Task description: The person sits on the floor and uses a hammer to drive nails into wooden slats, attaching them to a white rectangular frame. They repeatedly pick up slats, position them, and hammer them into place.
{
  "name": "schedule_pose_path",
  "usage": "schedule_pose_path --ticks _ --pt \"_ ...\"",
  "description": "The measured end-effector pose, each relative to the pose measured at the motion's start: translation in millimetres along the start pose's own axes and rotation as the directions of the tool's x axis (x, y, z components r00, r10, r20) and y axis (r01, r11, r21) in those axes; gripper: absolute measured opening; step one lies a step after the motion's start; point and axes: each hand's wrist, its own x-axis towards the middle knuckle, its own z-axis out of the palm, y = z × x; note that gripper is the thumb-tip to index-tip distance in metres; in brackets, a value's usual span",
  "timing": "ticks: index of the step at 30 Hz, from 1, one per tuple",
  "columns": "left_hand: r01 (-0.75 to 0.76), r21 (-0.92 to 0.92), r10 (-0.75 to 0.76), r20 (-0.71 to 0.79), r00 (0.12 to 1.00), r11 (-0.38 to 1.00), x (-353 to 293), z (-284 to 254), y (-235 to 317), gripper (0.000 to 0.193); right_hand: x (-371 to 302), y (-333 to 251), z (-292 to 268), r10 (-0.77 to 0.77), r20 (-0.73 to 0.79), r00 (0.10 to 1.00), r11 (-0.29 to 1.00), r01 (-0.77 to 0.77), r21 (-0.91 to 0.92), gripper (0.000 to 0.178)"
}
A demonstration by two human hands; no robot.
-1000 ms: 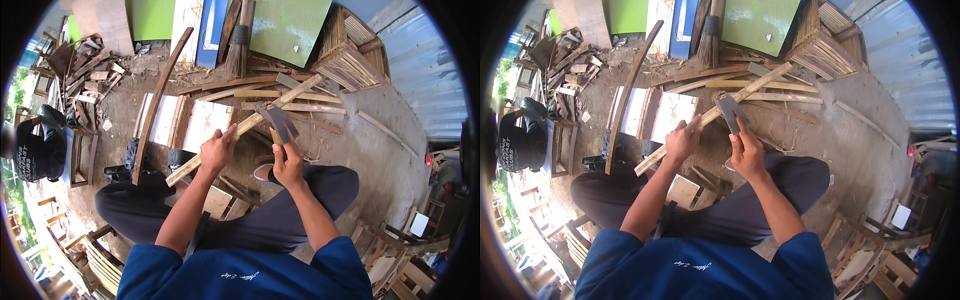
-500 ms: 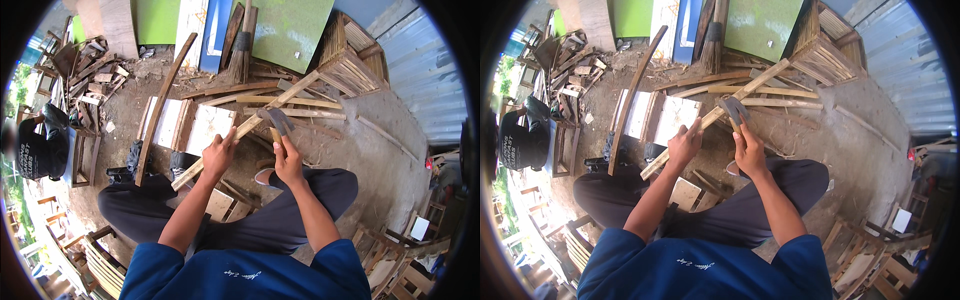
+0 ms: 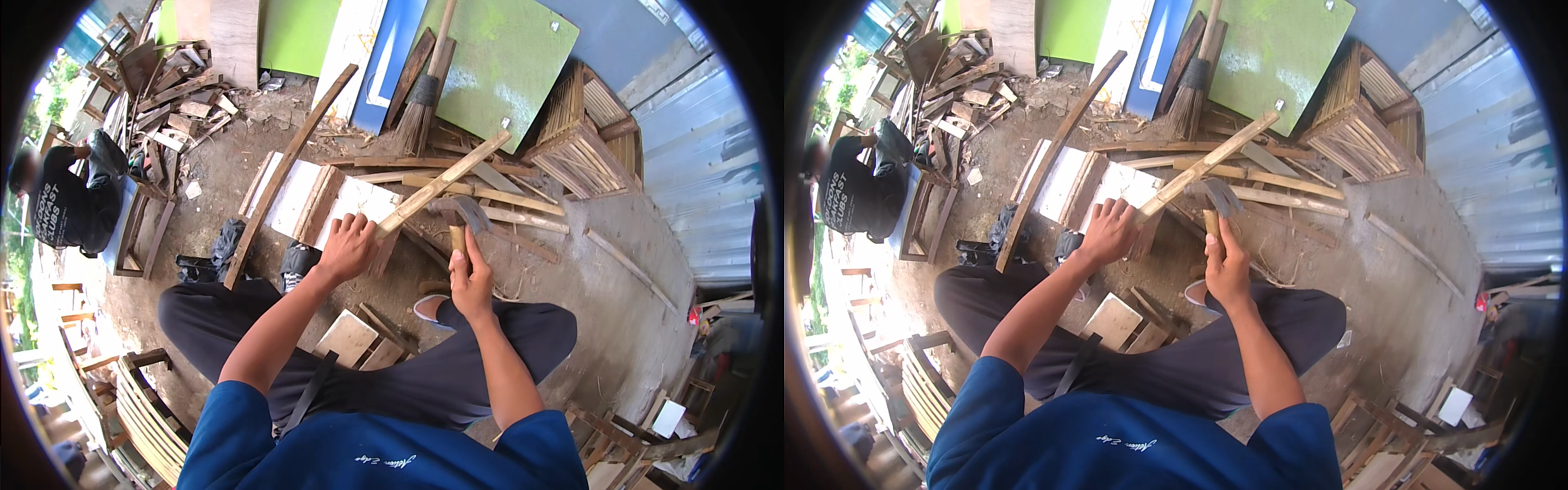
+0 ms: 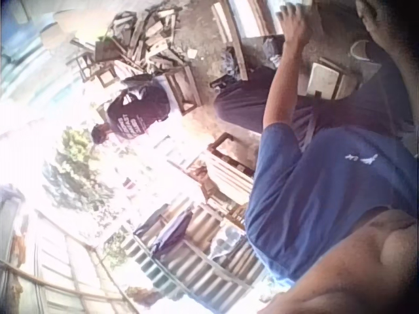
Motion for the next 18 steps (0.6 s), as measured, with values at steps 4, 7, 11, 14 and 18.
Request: schedule_pose_path --ticks 4,7,11,14,18 --pt "0.056 -0.104 -0.067 -0.104 0.992 0.993 8 14 15 0.041 -1 0 2 0.087 0.007 0.996 0.996 -0.087 -0.023 0.046" --pt "0.087 -0.104 -0.099 -0.117 0.988 0.991 9 22 21 0.055 0 1 4 0.001 0.004 1.0 0.997 -0.001 -0.079 0.045" --pt "0.113 -0.117 -0.121 -0.065 0.99 0.987 8 25 19 0.057 4 -4 7 0.035 0.038 0.999 0.989 -0.029 -0.142 0.044" --pt "0.123 -0.156 -0.132 -0.045 0.99 0.98 8 23 17 0.055 10 -12 12 0.01 0.074 0.997 0.984 0.004 -0.177 0.043" --pt "0.127 -0.281 -0.145 -0.045 0.988 0.951 9 20 18 0.057 22 -22 21 -0.139 0.132 0.982 0.953 0.169 -0.253 0.044"
